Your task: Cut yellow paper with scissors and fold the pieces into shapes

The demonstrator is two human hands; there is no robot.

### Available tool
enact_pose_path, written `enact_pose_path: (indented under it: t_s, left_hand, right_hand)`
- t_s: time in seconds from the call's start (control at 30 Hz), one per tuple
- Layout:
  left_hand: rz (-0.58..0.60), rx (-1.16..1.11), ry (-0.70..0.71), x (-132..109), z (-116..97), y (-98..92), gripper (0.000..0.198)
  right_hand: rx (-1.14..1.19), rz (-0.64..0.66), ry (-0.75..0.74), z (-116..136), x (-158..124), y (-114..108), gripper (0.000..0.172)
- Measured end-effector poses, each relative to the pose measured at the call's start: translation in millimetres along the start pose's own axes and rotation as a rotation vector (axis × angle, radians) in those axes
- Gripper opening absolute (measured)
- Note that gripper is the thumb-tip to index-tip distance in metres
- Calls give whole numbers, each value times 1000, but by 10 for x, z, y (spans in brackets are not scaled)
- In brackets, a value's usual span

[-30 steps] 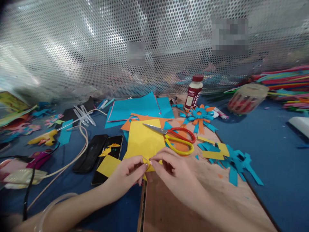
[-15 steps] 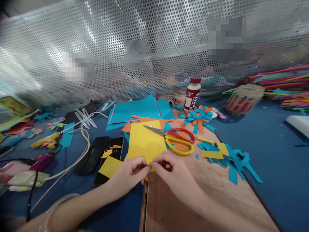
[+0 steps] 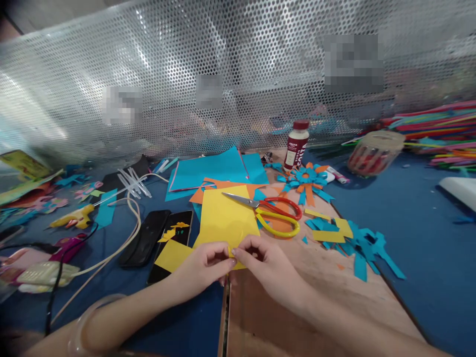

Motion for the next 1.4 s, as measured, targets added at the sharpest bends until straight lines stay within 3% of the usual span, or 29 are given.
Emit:
enact_pose_path:
  t_s: [0.23, 0.4, 0.57, 0.9, 1.2, 1.4]
  left_hand:
    - [66, -61, -109, 14, 53, 0, 18]
    - [30, -157, -91, 32, 31, -35, 21]
    - [-4, -224, -61, 29, 19, -36, 22]
    - [31, -208, -53, 26, 28, 2, 21]
    - [81, -279, -141, 23, 94, 41, 14]
    - [74, -293, -175, 13, 113, 56, 14]
  right_hand:
    - [-78, 84, -35, -35, 37, -6, 23]
    - [16, 114, -11, -29, 9, -36, 28]
    - [-78, 93, -124, 49, -67, -108, 18]
    - [-157, -2, -246, -65, -37, -118, 16]
    - [-421, -113, -618, 173, -181, -148, 14]
    - [-531, -127, -740, 161, -250, -89, 18]
Point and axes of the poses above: each hand's wrist, its own x-axis towards the middle knuckle, its own y-axis out of the palm, z = x × y, the point moved 7 cm from there along x, towards the middle knuckle, and after that the axes turned 6 degrees about -z, right-handed, at the moved point
